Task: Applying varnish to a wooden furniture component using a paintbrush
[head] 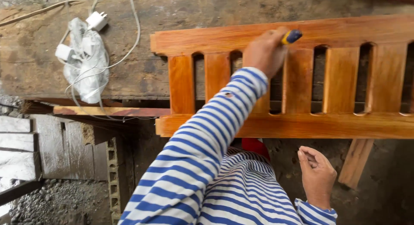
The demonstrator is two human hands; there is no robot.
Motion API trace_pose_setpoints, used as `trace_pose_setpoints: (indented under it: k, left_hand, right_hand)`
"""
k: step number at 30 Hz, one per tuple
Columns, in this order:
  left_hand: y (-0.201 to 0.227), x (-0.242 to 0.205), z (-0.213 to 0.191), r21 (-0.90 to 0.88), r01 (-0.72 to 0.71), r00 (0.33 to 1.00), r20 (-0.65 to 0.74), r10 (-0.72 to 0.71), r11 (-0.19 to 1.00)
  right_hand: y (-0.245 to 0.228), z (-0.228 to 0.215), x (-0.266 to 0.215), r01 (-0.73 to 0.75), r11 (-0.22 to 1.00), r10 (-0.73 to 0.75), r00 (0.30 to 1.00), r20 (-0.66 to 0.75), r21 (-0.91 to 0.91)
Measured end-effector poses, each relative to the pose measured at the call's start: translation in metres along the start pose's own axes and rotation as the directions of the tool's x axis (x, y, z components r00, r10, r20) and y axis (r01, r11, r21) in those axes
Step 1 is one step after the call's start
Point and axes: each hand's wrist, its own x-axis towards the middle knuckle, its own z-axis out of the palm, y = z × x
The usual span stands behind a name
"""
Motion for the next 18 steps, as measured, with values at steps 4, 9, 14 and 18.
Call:
trace_pose_setpoints:
  k: [4, 9, 14, 18]
  left_hand:
    - [0.026, 0.018, 0.048, -0.158, 0.107, 0.994, 0.021, -0.105, 0.982]
    - [-0.022, 0.021, -0.039, -0.551, 0.557, 0.789, 0.116, -0.604, 0.621]
    - [-0.119, -0.003, -0.133, -0.301, 0.567, 0.716, -0.280, -0.639, 0.767]
    - [-0.166, -0.015, -0.178, 0.302, 0.391, 0.796, -0.585, -0.155, 0.869]
  right_hand:
    - [0.004, -0.030, 0.010, -0.105, 0.994, 0.105, 0.994, 0.026, -0.004]
    - [0.020, -0.047, 0.030, -0.142, 0.989, 0.144, 0.988, 0.047, -0.040]
    - [0.032, -0.054, 0.054, 0.001, 1.000, 0.001, 0.999, 0.046, -0.025]
    - [0.030, -0.059, 0.065, 0.067, 0.997, -0.066, 0.997, 0.036, -0.030]
